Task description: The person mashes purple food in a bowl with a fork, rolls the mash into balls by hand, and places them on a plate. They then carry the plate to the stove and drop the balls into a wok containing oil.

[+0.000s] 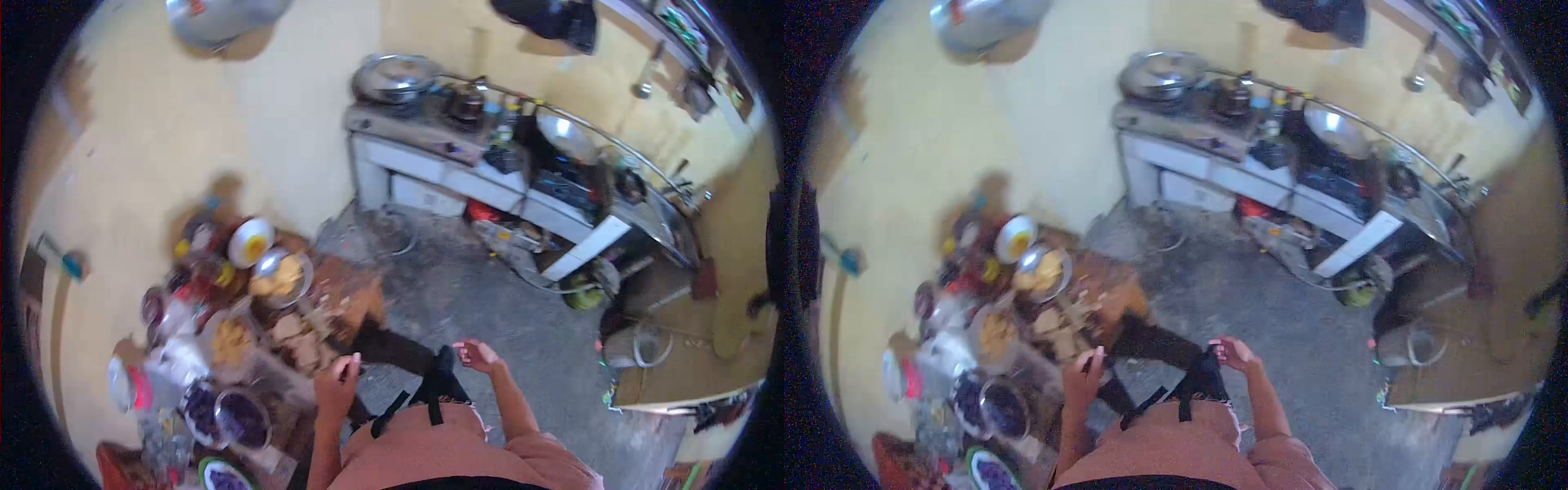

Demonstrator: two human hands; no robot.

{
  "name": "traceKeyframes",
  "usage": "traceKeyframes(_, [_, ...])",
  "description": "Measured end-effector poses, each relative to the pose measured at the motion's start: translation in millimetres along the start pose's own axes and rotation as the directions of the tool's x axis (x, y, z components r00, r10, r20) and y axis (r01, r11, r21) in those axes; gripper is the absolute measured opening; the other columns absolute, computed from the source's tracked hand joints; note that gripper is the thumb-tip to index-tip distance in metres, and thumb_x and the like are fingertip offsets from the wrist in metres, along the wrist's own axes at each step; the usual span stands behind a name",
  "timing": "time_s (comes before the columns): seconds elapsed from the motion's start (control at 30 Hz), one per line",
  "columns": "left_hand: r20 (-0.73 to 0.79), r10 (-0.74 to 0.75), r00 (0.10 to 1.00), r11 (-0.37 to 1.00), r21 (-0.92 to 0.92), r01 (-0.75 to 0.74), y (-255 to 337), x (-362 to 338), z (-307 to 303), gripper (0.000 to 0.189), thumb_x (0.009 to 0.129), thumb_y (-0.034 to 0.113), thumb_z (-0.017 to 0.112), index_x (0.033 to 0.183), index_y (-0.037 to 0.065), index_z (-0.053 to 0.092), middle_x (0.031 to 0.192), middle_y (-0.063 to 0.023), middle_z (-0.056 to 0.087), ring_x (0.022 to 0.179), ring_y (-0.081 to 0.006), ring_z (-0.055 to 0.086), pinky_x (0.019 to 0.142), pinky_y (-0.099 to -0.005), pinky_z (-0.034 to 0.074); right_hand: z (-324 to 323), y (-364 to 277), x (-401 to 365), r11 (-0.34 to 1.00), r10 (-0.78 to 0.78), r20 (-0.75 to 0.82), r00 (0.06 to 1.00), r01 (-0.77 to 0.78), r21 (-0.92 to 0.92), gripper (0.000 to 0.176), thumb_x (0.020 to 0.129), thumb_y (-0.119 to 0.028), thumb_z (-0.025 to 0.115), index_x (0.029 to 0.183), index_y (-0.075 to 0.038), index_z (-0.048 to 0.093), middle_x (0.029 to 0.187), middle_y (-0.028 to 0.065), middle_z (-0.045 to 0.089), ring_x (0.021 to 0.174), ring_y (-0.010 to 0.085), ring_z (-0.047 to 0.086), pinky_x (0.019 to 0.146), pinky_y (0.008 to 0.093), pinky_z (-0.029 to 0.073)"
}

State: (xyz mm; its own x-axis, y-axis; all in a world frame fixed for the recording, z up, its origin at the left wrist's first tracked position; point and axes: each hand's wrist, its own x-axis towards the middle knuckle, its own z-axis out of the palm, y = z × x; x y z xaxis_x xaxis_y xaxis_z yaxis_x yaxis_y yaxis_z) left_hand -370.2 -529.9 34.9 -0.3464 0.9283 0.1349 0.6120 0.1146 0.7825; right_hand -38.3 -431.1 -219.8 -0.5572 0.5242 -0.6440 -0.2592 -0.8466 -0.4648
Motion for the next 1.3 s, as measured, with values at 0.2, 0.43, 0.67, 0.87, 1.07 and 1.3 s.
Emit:
traceKeyframes(0.2, [-0.214,-0.145,0.966,0.989,-0.001,0.148,-70.2,-104.2,-139.1,0.016,0.081,0.019,0.06,0.082,0.004,0.063,0.058,-0.012,0.058,0.051,-0.0225,0.059,0.048,-0.0311,0.044,245.6,87.1,-0.5,0.618,0.643,0.411,0.646,-0.121,-0.777,0.029,0.087,-0.027,0.047,0.09,-0.002,0.063,0.071,-0.0022,0.054,0.064,0.0063,0.047,0.055,0.02,0.036])
traceKeyframes(0.43, [-0.61,-0.333,0.719,0.877,0.079,0.474,-147.1,-196.1,-251.0,0.019,0.084,0.021,0.057,0.081,0.003,0.062,0.056,-0.0086,0.058,0.051,-0.02,0.059,0.05,-0.0302,0.043,451.8,154.6,-19.0,-0.03,0.847,0.341,0.408,0.677,-0.736,0.03,0.088,-0.028,0.046,0.095,-0.001,0.058,0.073,0.0066,0.061,0.069,0.016,0.057,0.064,0.0297,0.045])
traceKeyframes(0.67, [-0.556,-0.508,0.658,0.799,-0.02,0.601,-194.1,-226.9,-252.4,0.028,0.086,0.031,0.052,0.079,0.005,0.061,0.055,-0.0098,0.057,0.053,-0.0252,0.058,0.051,-0.0352,0.042,489.8,181.9,58.9,-0.512,0.233,0.671,0.704,0.675,-0.531,0.028,0.078,-0.028,0.058,0.093,-0.004,0.058,0.083,0.0097,0.059,0.081,0.0266,0.058,0.07,0.0364,0.046])
traceKeyframes(0.87, [-0.517,-0.521,0.679,0.779,0.036,0.626,-203.7,-225.0,-247.2,0.029,0.085,0.032,0.052,0.08,0.005,0.061,0.06,-0.0134,0.058,0.059,-0.0318,0.058,0.054,-0.0395,0.043,492.1,206.9,55.2,-0.779,0.197,0.689,0.698,0.538,-0.323,0.026,0.071,-0.026,0.064,0.084,-0.004,0.061,0.089,0.0107,0.054,0.09,0.0268,0.053,0.073,0.0407,0.043])
traceKeyframes(1.07, [-0.448,-0.559,0.698,0.721,0.153,0.675,-212.7,-219.0,-240.2,0.034,0.086,0.037,0.048,0.082,0.006,0.061,0.067,-0.0157,0.06,0.066,-0.0343,0.059,0.059,-0.0425,0.045,489.5,211.5,59.9,-0.769,0.159,0.735,0.66,0.55,-0.327,0.017,0.069,-0.02,0.063,0.076,-0.005,0.061,0.082,0.012,0.056,0.086,0.0285,0.055,0.072,0.0402,0.044])
traceKeyframes(1.3, [-0.106,-0.762,0.639,0.617,0.182,0.765,-225.6,-212.5,-217.0,0.044,0.088,0.042,0.038,0.082,0.006,0.062,0.066,-0.0141,0.061,0.073,-0.0331,0.06,0.068,-0.0431,0.046,507.6,197.3,66.8,-0.786,0.265,0.752,0.603,0.587,-0.193,0.013,0.07,-0.015,0.059,0.075,-0.004,0.063,0.07,0.0126,0.061,0.066,0.025,0.064,0.057,0.0354,0.05])
